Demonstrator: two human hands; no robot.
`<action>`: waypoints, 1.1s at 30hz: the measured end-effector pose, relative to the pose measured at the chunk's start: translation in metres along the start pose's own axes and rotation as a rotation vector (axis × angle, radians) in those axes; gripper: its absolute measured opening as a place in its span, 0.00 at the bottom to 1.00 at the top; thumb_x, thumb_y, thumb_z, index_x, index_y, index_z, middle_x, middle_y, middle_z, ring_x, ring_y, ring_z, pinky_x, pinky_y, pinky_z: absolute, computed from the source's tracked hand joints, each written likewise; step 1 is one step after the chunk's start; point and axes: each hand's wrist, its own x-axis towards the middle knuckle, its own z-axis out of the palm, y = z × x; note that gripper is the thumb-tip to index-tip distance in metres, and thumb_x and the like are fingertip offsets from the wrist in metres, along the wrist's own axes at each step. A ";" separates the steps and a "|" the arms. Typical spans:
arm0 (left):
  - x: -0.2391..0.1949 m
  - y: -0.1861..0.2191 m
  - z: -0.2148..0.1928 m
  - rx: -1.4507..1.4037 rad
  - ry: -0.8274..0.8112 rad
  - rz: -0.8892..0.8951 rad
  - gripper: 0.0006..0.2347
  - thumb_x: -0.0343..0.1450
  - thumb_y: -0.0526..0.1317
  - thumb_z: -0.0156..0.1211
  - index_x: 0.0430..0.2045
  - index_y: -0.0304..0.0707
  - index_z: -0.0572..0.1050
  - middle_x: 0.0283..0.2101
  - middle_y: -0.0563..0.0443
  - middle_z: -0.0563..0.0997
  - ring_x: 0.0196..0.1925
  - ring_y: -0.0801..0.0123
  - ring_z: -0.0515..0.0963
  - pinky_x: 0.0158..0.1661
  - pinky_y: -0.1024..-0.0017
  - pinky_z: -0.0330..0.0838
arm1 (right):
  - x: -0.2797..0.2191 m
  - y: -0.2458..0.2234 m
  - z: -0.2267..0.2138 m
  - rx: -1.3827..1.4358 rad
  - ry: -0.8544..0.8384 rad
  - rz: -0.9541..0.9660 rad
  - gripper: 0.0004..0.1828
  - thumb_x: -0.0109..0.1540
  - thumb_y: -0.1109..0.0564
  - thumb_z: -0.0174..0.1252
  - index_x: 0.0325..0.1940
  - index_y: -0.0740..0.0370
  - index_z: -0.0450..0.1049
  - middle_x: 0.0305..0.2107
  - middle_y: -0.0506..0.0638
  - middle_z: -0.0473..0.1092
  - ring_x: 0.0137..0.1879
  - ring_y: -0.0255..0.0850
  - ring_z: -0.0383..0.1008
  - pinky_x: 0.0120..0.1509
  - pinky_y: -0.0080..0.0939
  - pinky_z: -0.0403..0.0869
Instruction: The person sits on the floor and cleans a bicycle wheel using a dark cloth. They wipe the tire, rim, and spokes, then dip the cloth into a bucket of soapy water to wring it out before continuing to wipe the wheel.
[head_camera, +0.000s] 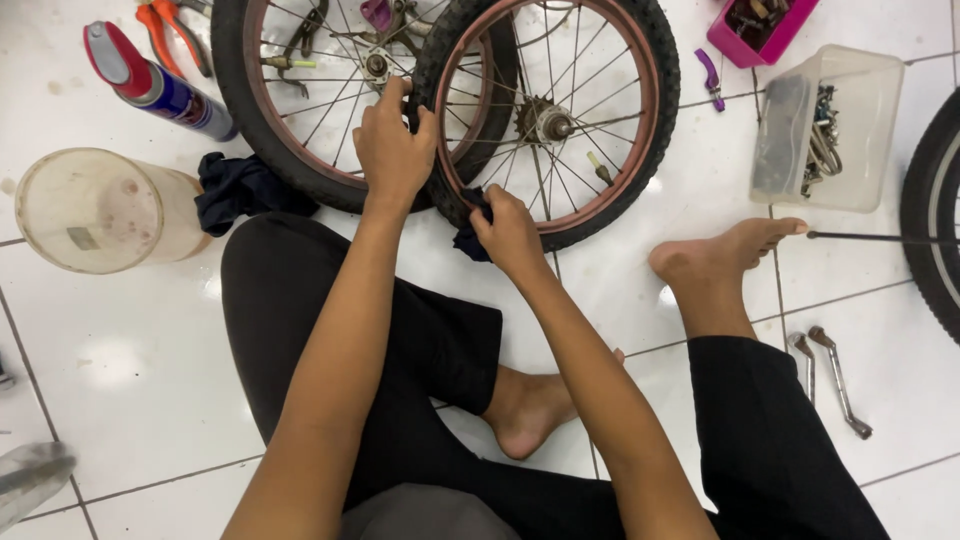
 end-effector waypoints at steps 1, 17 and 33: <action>-0.003 0.000 0.000 -0.004 -0.009 0.002 0.08 0.72 0.41 0.51 0.41 0.43 0.72 0.30 0.54 0.78 0.34 0.54 0.74 0.42 0.49 0.65 | -0.012 0.008 -0.005 -0.002 0.003 0.009 0.10 0.64 0.56 0.53 0.35 0.65 0.61 0.27 0.59 0.68 0.34 0.57 0.67 0.38 0.54 0.62; -0.005 0.003 0.003 0.072 0.055 0.052 0.09 0.72 0.39 0.50 0.43 0.39 0.70 0.39 0.48 0.82 0.38 0.48 0.78 0.37 0.48 0.66 | -0.023 0.014 -0.008 0.056 0.060 0.045 0.09 0.63 0.59 0.54 0.32 0.63 0.61 0.23 0.56 0.64 0.31 0.49 0.63 0.37 0.50 0.60; -0.004 0.005 0.002 0.072 0.047 0.044 0.07 0.71 0.38 0.50 0.41 0.39 0.69 0.33 0.49 0.79 0.34 0.51 0.76 0.34 0.50 0.66 | 0.012 0.049 -0.075 -0.093 0.307 -0.417 0.05 0.64 0.72 0.54 0.41 0.72 0.66 0.32 0.56 0.62 0.37 0.46 0.63 0.41 0.41 0.63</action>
